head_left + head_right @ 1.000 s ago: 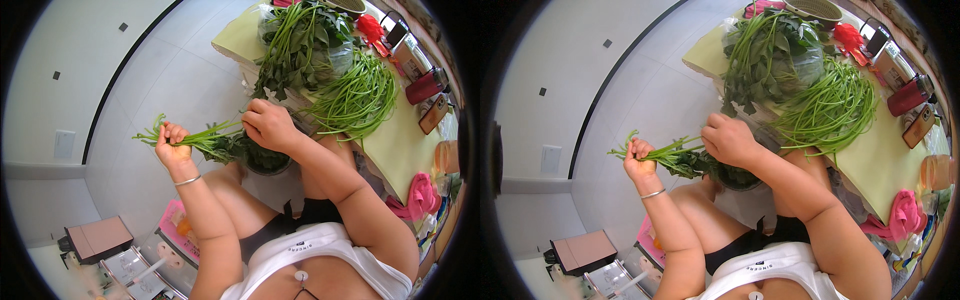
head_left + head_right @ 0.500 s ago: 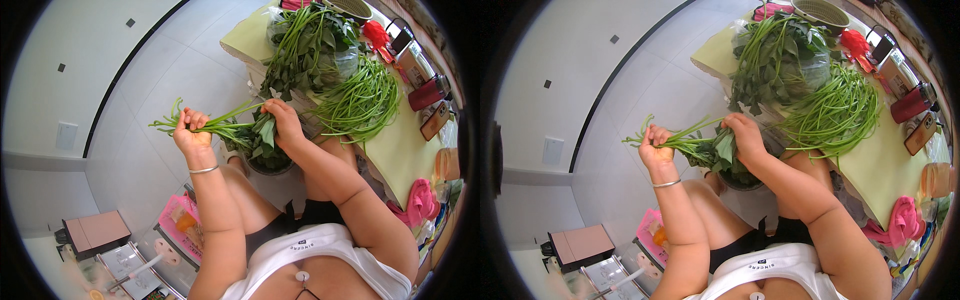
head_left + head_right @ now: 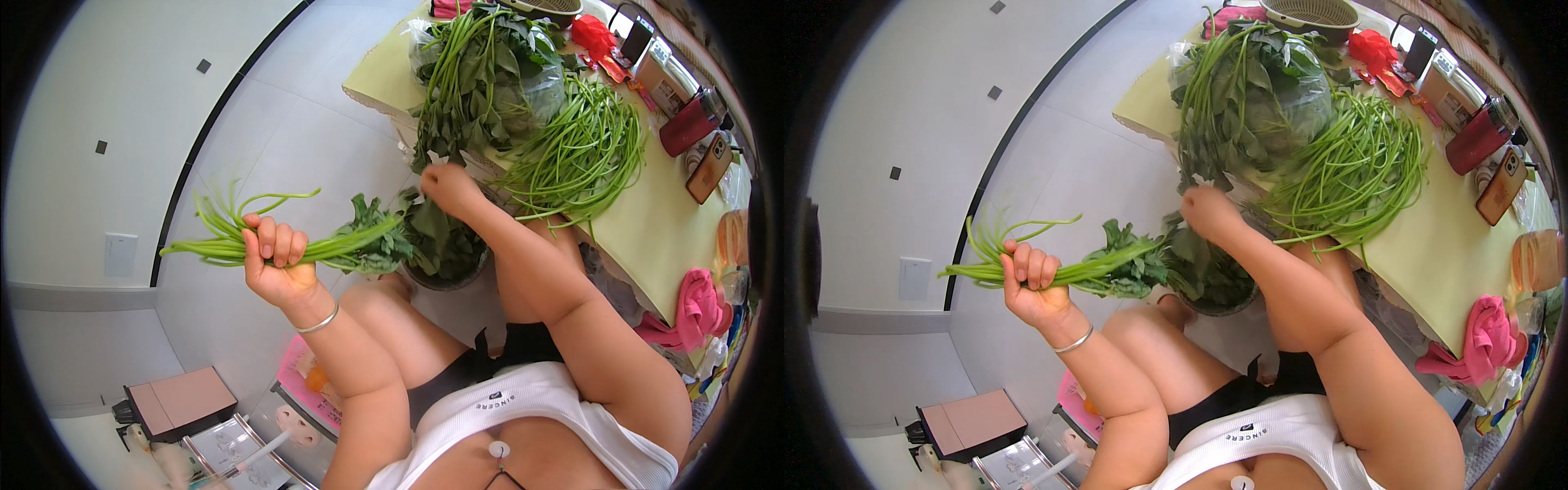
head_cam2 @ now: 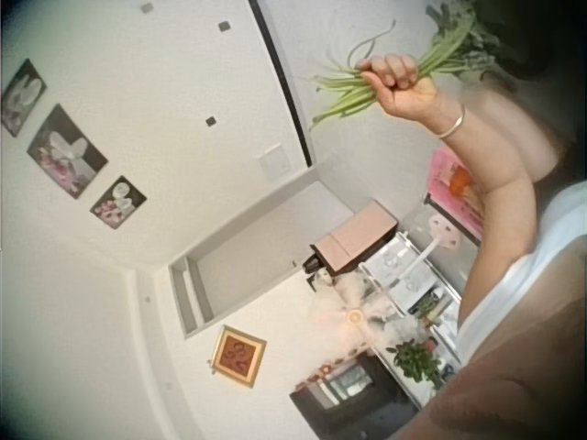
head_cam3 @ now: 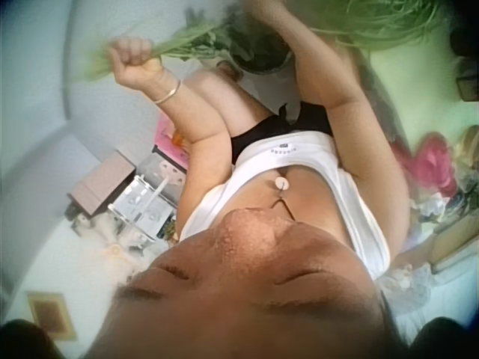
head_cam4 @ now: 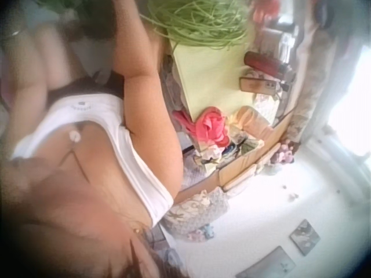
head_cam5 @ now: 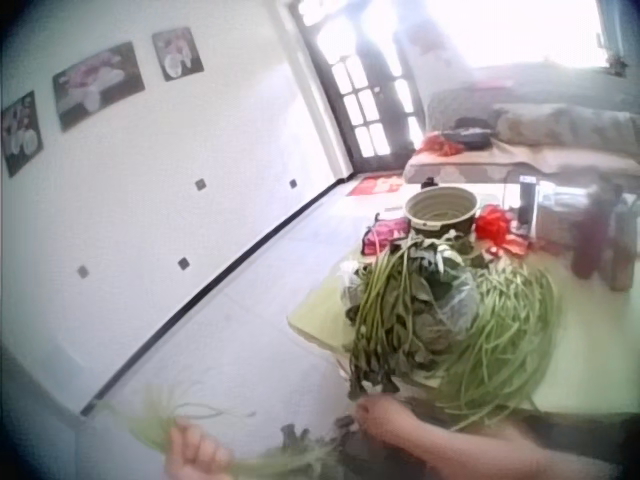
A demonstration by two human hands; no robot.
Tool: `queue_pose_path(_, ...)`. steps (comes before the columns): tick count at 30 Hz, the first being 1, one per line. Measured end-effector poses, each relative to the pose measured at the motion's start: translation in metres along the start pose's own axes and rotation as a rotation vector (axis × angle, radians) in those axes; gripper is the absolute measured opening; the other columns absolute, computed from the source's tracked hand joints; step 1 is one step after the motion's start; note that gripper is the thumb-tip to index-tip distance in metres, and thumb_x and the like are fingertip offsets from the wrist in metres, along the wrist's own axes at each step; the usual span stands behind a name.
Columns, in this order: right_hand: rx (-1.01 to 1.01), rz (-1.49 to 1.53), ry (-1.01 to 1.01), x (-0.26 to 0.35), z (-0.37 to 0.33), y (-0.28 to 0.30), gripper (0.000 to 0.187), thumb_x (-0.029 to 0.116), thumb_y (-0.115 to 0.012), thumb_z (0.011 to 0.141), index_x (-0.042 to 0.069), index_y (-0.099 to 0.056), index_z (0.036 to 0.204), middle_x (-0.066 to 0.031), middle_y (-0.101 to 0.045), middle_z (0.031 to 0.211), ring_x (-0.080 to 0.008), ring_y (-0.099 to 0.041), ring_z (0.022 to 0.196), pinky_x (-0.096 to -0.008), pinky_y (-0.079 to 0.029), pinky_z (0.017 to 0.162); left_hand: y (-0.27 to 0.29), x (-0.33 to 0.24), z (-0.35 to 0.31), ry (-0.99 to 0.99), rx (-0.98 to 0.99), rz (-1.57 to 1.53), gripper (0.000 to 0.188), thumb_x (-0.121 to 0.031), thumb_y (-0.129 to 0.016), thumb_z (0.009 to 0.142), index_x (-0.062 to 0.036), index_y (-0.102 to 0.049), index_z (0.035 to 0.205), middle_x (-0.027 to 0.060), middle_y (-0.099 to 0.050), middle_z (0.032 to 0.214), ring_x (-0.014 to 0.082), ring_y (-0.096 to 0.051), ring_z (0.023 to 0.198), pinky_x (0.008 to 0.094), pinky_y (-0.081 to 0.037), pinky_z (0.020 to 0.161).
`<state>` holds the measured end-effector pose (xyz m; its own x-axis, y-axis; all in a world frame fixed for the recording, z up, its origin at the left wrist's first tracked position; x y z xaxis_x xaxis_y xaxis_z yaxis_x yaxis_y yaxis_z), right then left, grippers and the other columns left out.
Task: The person picks individual leaves and stems from bundles of green leafy vegetables and water spinach by hand, placing the cleaned parts into a dark bucket while discarding remnants on the table.
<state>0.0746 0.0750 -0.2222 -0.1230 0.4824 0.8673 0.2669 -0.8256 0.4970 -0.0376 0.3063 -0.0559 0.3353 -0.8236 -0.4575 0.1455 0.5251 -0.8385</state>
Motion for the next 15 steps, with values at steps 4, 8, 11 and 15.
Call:
queue_pose_path(4,0.272,-0.593,0.116,0.032,-0.047,-0.004,0.026,0.029,-0.061,0.081,0.006,-0.069,0.091,-0.0168,-0.066,0.090,-0.0341,-0.062,0.089,-0.0457,-0.049,0.077,0.006,-0.003,-0.004,0.087,0.182,-0.106,0.012,-0.013,-0.047,0.098,-0.0009,-0.046,0.099,-0.0014,-0.036,0.063,0.0065,-0.027,0.044,0.0224,-0.025,0.040)
queue_pose_path(8,0.011,-0.248,0.157,0.058,-0.053,0.018,0.016,0.019,-0.063,0.085,0.005,-0.067,0.091,-0.0104,-0.066,0.083,-0.0211,-0.061,0.076,-0.0357,-0.048,0.065,0.013,-0.001,-0.007,0.182,0.359,-0.164,0.011,-0.012,-0.049,0.097,-0.0018,-0.045,0.098,-0.0018,-0.038,0.060,0.0050,-0.027,0.040,0.0206,-0.022,0.035)
queue_pose_path(11,-0.163,0.514,0.119,0.068,-0.061,0.030,0.011,0.005,-0.053,0.091,0.003,-0.062,0.097,-0.0004,-0.062,0.080,-0.0046,-0.052,0.071,-0.0215,-0.041,0.060,0.014,0.003,-0.008,0.186,0.437,-0.147,0.011,-0.012,-0.051,0.096,-0.0022,-0.046,0.096,-0.0020,-0.038,0.057,0.0043,-0.027,0.039,0.0200,-0.023,0.035)
queue_pose_path(15,-0.269,0.981,0.214,0.074,-0.054,0.042,0.024,0.009,-0.048,0.095,0.004,-0.054,0.118,-0.0049,-0.064,0.099,-0.0070,-0.054,0.077,-0.0233,-0.043,0.067,0.019,0.006,-0.010,0.199,0.431,-0.109,0.013,-0.013,-0.053,0.096,-0.0027,-0.047,0.093,-0.0021,-0.039,0.056,0.0040,-0.028,0.039,0.0195,-0.023,0.035)
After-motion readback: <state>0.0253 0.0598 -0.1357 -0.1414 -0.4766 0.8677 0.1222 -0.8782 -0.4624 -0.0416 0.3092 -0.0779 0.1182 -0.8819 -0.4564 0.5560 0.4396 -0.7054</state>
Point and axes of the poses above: each hand's wrist, its own z-axis towards the middle knuckle, its own y-axis out of the back of the hand, x = y × z, the point moved 4 cm from there along z, towards the middle knuckle
